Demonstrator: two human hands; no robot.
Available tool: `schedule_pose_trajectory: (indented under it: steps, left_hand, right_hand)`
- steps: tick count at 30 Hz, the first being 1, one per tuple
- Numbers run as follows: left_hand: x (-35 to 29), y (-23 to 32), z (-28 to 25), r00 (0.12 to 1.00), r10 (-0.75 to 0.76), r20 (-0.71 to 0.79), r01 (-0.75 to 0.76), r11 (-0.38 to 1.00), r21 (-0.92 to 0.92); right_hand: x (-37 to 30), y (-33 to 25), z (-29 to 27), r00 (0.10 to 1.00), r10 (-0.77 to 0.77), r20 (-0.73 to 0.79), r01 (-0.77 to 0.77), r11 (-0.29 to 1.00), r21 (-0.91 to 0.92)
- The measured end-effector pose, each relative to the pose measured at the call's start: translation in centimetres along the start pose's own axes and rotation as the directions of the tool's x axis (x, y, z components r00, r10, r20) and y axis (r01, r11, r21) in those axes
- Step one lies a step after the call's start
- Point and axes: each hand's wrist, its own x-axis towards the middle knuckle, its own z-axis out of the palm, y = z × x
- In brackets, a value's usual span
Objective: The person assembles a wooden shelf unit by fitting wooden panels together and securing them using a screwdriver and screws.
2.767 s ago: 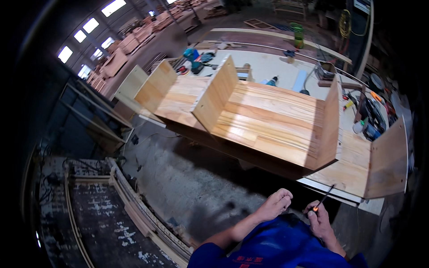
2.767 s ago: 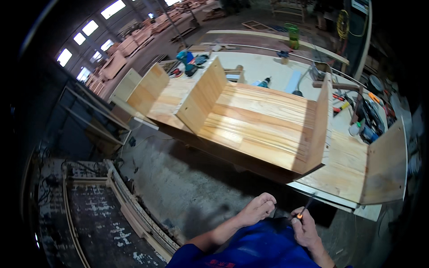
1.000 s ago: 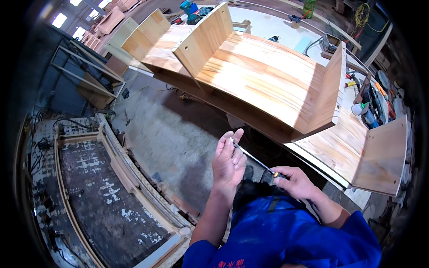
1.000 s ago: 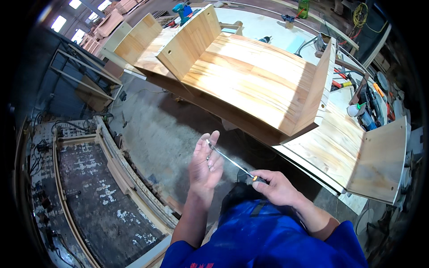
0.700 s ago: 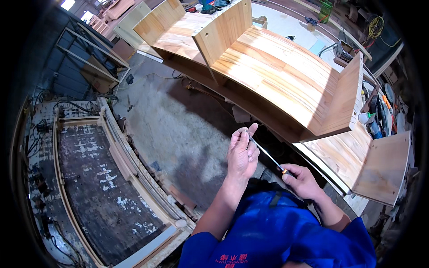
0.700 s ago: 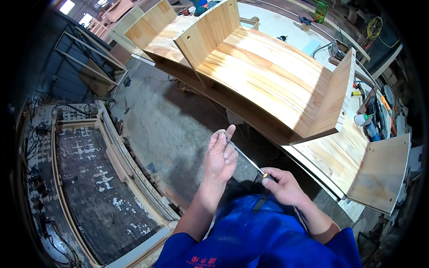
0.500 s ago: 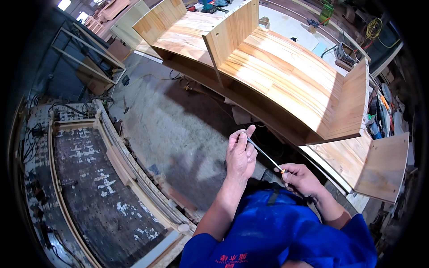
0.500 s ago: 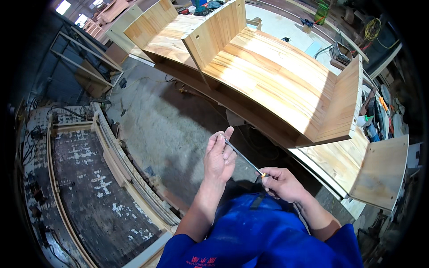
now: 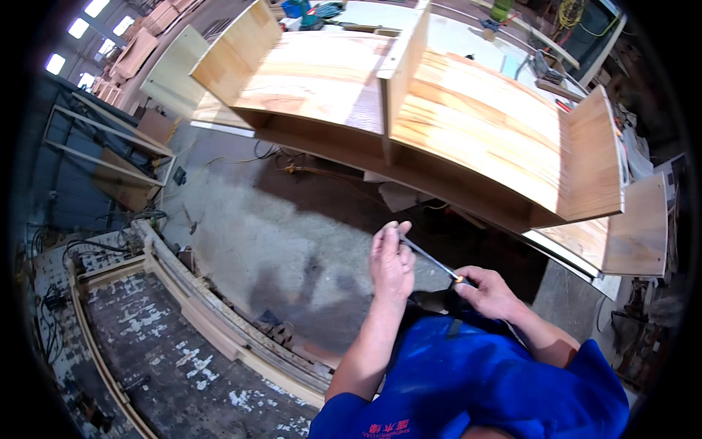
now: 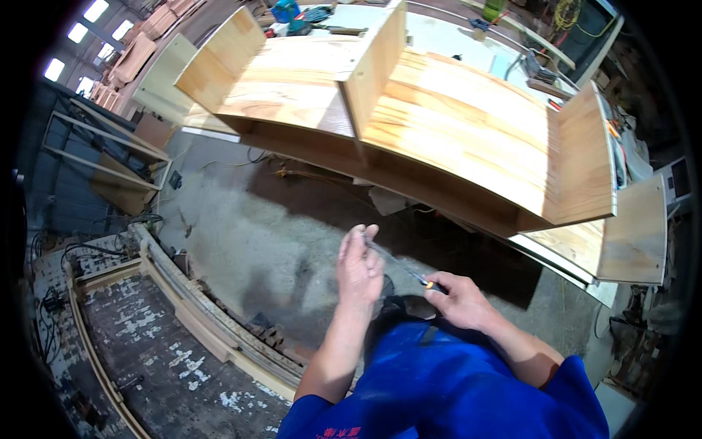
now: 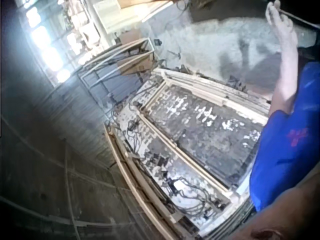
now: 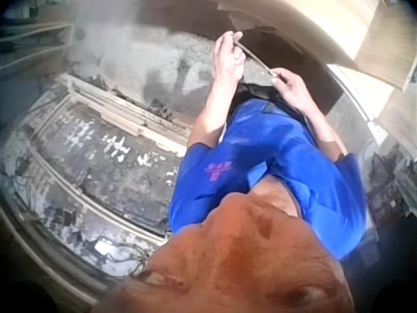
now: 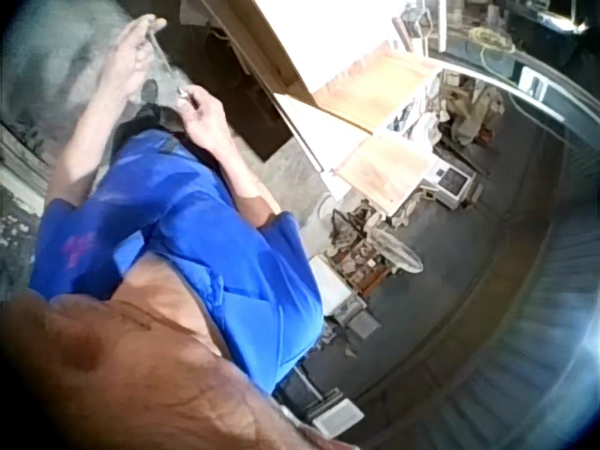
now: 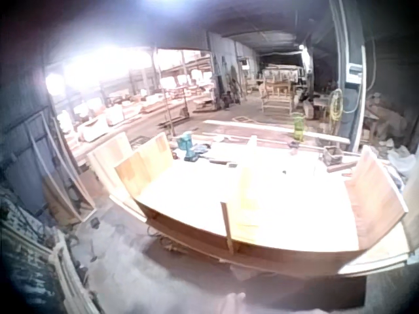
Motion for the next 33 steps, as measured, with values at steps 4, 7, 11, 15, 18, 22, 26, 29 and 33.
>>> schedule_pose_trajectory:
  steps: [4, 7, 11, 15, 18, 22, 26, 29, 33]
  left_hand:
    - [1.2, 2.0, 0.0, 0.999, -0.046, -0.011, 0.047, 0.997, 0.061]
    - [2.0, 2.1, 1.5, 0.997, -0.06, 0.042, 0.055, 0.993, 0.109]
    - [2.3, 2.0, 1.1, 0.983, -0.154, 0.101, 0.141, 0.983, 0.12]
    - [2.7, 2.5, 0.8, 0.995, -0.1, -0.002, 0.098, 0.969, 0.226]
    - [0.9, -1.0, 2.4, 0.978, -0.206, 0.019, 0.18, 0.889, 0.421]
    - [-1.9, -7.4, 4.5, 0.953, -0.29, 0.088, 0.18, 0.775, 0.606]
    - [-3.2, -14.4, 7.2, 0.875, -0.46, 0.148, 0.242, 0.683, 0.689]
    - [-4.4, -20.9, 11.2, 0.818, -0.537, 0.204, 0.232, 0.635, 0.737]
    - [-5.3, -31.1, 16.6, 0.748, -0.598, 0.288, 0.175, 0.596, 0.784]
  right_hand:
    - [0.2, -1.2, 2.2, 0.987, 0.158, -0.015, -0.156, 0.981, 0.113]
    - [-0.1, -0.9, 1.7, 0.993, 0.074, -0.094, -0.065, 0.993, 0.096]
    - [0.2, -2.2, 1.4, 0.995, 0.071, -0.073, -0.075, 0.996, -0.053]
    - [1.8, 0.2, 1.8, 0.997, -0.074, -0.002, 0.074, 0.994, -0.077]
    - [-1.2, 2.8, 0.4, 1.0, 0.005, 0.015, -0.004, 0.997, -0.083]
    - [-5.0, 11.7, 0.8, 0.953, -0.177, -0.247, 0.134, 0.974, -0.181]
    - [-9.2, 14.6, -1.5, 0.922, -0.048, -0.383, 0.039, 0.999, -0.031]
    - [-11.9, 17.4, -4.5, 0.872, 0.001, -0.49, -0.001, 1.0, 0.001]
    - [-13.9, 21.0, -10.2, 0.767, 0.04, -0.64, 0.016, 0.997, 0.081]
